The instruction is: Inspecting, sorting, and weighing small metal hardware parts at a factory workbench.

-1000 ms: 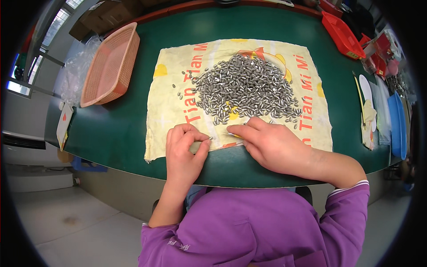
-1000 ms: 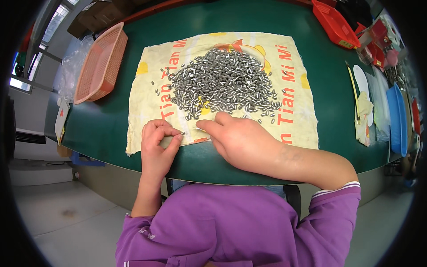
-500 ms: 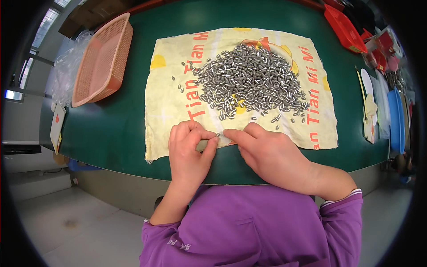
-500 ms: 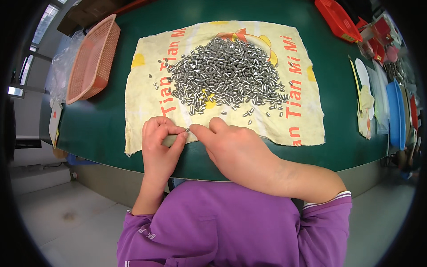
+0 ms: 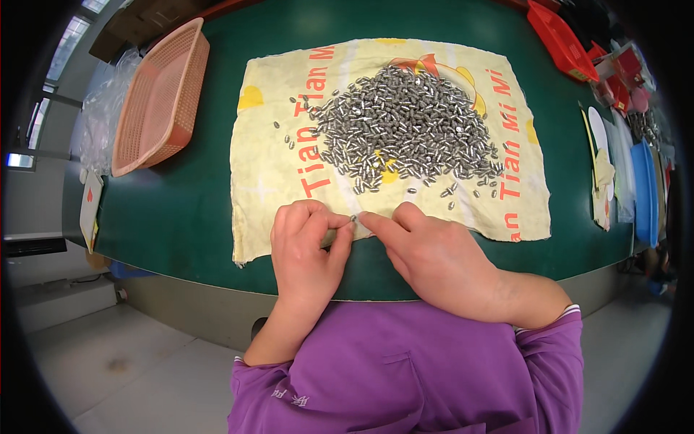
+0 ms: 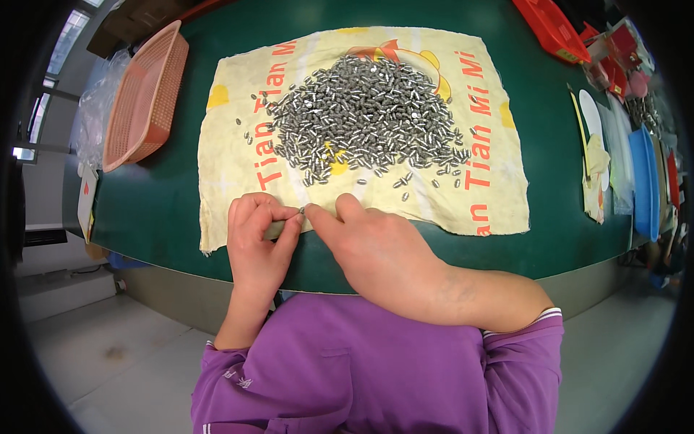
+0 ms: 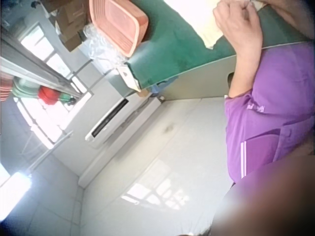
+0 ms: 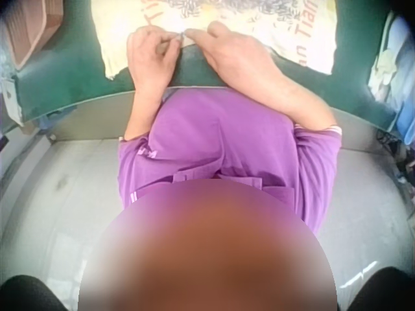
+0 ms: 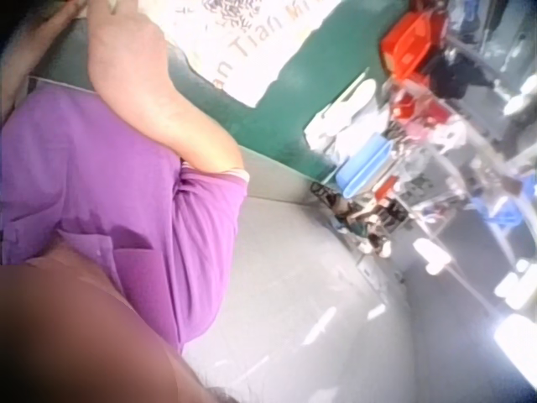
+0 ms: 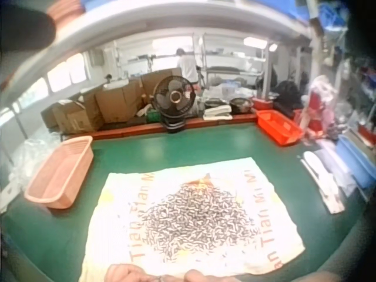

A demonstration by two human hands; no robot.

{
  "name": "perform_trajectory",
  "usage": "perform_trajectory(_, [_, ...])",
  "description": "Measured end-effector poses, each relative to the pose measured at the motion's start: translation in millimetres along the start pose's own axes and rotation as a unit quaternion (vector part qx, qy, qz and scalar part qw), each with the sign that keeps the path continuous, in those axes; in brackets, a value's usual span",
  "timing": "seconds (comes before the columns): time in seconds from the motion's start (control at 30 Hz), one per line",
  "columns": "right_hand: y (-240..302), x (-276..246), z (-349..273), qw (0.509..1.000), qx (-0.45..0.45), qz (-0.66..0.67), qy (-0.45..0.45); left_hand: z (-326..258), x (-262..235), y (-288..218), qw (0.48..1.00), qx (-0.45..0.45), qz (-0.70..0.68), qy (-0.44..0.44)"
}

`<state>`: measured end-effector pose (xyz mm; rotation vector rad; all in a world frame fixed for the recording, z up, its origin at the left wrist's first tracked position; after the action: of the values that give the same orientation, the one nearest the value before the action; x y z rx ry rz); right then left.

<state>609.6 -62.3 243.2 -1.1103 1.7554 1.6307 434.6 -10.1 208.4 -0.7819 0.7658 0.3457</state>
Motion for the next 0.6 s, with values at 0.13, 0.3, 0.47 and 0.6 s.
perform_trajectory(0.13, [3.9, 1.6, -1.8, 0.999, 0.022, -0.032, -0.004, 0.8, 0.9, -1.0, 1.000, 0.016, 0.007, -0.007])
perform_trajectory(0.3, [5.6, -1.3, -2.4, 0.998, 0.040, -0.047, 0.011, 1.3, 1.4, -1.8, 1.000, 0.023, 0.006, -0.007])
perform_trajectory(0.47, [5.3, -0.6, -2.8, 0.997, 0.035, -0.067, 0.013, 0.8, 1.8, -1.8, 0.999, 0.031, 0.007, -0.008])
perform_trajectory(0.6, [1.7, 0.8, -1.8, 0.998, 0.031, -0.045, 0.009, -0.2, 2.3, -1.1, 0.999, 0.030, 0.006, -0.010])
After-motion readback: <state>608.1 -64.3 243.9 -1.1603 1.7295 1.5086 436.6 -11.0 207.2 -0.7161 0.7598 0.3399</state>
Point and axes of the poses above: each hand's wrist, its own z-axis towards the middle knuckle, its own x-axis out of the palm, y = z × x, the point moved 2 cm from there along z, towards the middle knuckle, and after that the axes turned 13 degrees about x, right-handed, at the moved point
